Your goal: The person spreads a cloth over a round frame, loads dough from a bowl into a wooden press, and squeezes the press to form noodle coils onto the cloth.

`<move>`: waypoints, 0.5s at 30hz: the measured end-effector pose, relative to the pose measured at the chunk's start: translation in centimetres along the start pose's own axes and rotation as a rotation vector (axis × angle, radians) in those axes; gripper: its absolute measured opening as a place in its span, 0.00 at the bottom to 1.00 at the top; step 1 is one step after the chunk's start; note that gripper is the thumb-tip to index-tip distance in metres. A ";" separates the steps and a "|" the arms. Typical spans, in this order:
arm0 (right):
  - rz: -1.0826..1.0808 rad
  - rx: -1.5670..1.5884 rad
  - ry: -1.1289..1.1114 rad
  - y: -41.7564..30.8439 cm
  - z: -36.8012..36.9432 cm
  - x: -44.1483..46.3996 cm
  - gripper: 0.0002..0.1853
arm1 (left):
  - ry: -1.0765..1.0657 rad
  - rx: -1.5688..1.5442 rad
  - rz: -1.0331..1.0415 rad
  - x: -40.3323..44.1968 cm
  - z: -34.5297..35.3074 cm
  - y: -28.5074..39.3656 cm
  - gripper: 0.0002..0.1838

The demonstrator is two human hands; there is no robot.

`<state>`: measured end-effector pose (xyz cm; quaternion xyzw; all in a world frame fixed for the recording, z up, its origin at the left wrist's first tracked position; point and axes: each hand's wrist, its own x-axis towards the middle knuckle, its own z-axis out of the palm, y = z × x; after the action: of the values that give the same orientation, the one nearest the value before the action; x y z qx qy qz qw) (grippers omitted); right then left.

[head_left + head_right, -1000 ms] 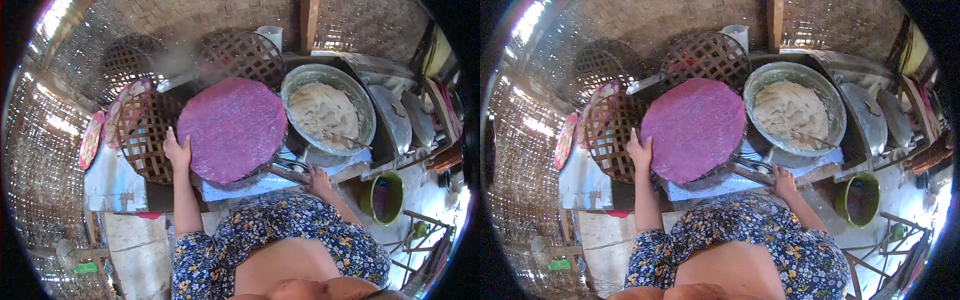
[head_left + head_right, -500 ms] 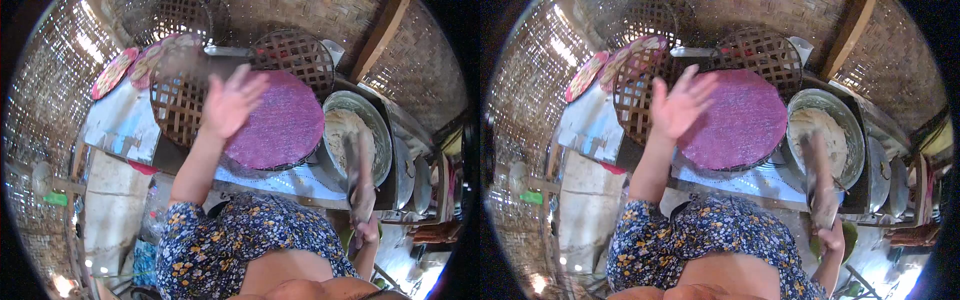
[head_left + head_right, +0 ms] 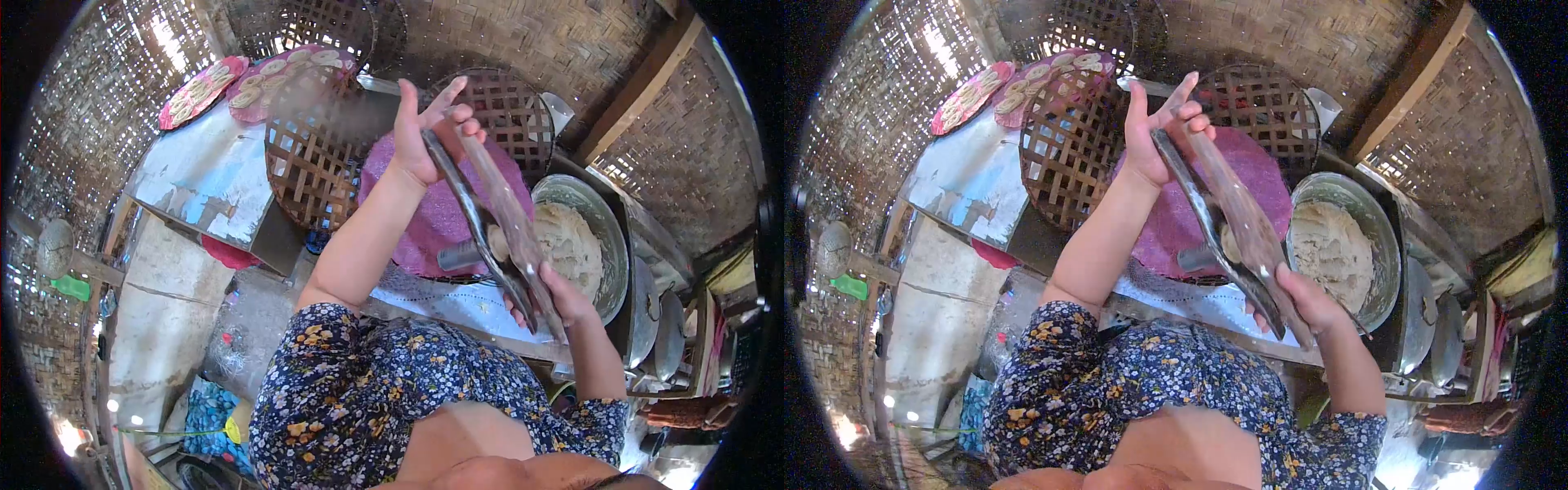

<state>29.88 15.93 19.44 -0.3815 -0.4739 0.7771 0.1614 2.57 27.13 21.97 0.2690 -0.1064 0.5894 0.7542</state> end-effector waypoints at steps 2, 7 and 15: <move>0.028 -0.137 -0.010 -0.7 -0.6 2.0 0.34 | 0.032 -0.005 0.039 -0.4 -3.1 0.9 0.41; 0.066 -0.333 0.022 -2.2 0.1 5.0 0.33 | 0.206 0.070 0.170 -1.8 -5.5 2.8 0.37; 0.054 -0.548 0.076 -5.0 0.1 2.3 0.33 | 0.215 0.068 0.222 -3.2 -3.6 1.8 0.33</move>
<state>27.72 19.80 22.73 -0.4525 -0.6498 0.6088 0.0491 -0.60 26.67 18.00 0.2165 -0.0341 0.6977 0.6820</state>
